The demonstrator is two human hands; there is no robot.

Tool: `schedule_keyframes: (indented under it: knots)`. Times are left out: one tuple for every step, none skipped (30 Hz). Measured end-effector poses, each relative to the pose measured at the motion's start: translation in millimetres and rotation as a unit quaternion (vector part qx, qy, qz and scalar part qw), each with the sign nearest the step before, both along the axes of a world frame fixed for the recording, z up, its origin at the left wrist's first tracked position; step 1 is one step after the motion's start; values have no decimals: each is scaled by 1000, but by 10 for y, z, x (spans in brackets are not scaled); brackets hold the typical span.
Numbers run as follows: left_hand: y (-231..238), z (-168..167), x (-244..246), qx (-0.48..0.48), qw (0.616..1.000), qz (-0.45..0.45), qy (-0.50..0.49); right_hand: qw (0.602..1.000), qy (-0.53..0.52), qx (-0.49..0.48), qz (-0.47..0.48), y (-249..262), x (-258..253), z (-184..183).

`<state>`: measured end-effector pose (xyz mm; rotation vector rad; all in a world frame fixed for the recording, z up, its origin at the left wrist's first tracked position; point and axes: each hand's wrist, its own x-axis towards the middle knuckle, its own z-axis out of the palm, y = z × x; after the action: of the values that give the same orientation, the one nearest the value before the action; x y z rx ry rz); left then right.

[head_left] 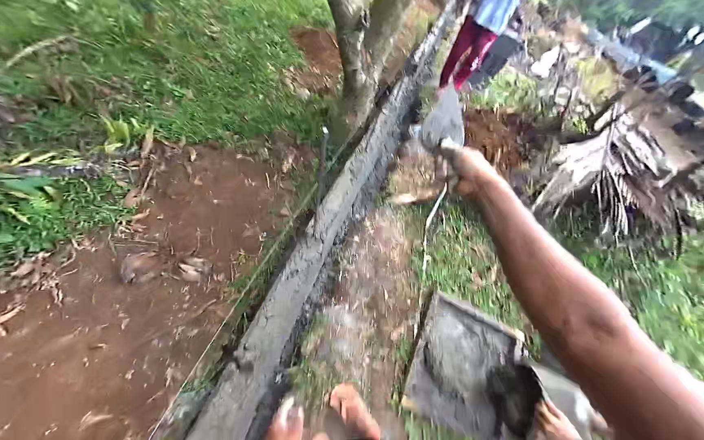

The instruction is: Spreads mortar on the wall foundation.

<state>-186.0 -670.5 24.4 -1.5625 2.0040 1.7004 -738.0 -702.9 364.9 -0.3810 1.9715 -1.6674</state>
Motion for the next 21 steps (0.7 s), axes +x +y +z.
schedule_keyframes:
  knots:
    - [-53, -20, 15, -17, 1000, 0, 11, 1000, 9, -16, 2, 44, 186, 114]
    - [-99, 7, 54, -17, 1000, -6, 14, 999, 16, -36, 8, 123, 430, 113]
    - [-141, 31, 96, -7, 1000, -17, 14, 998, 17, -56, 19, 249, 700, 5]
    - [-149, 24, 134, 6, 999, -27, 16, 997, 12, -69, 25, 409, 988, -181]
    - [-120, -9, 202, 24, 999, -40, 14, 998, 10, -55, 23, 631, 1302, -438]
    - [-101, -59, 287, 39, 998, -55, 3, 999, 0, -29, 17, 887, 1662, -771]
    - [-77, -106, 383, 49, 996, -67, -15, 1000, -27, 8, 14, 1141, 2028, -1119]
    - [-41, -136, 510, 49, 995, -76, -40, 997, -66, 48, 16, 1412, 2405, -1496]
    - [-11, -155, 658, 45, 993, -80, -67, 989, -117, 88, 21, 1693, 2789, -1885]
    - [13, -160, 808, 43, 991, -81, -96, 976, -169, 137, 21, 1987, 3182, -2253]
    - [34, -173, 972, 44, 988, -83, -123, 958, -218, 187, 17, 2300, 3570, -2602]
    - [48, -186, 1130, 48, 984, -85, -147, 940, -259, 222, 6, 2609, 3904, -2910]
    - [59, -193, 1249, 50, 982, -83, -162, 922, -298, 248, -16, 2876, 4181, -3084]
    - [65, -217, 1333, 49, 981, -79, -171, 904, -329, 269, -41, 3107, 4403, -3157]
    - [67, -248, 1395, 48, 980, -75, -178, 887, -356, 288, -62, 3318, 4591, -3170]
    - [67, -276, 1435, 46, 979, -73, -187, 871, -380, 302, -79, 3518, 4759, -3157]
    - [62, -302, 1438, 40, 977, -76, -194, 856, -401, 313, -91, 3707, 4896, -3143]
    - [54, -320, 1392, 28, 977, -88, -193, 845, -416, 321, -97, 3873, 4990, -3129]
    - [48, -323, 1293, 10, 976, -112, -186, 838, -425, 326, -107, 4017, 5049, -3121]
    - [49, -304, 1142, -9, 975, -143, -171, 833, -429, 329, -118, 4143, 5082, -3119]
    - [51, -259, 950, -8, 970, -183, -158, 829, -431, 331, -133, 4257, 5096, -3112]
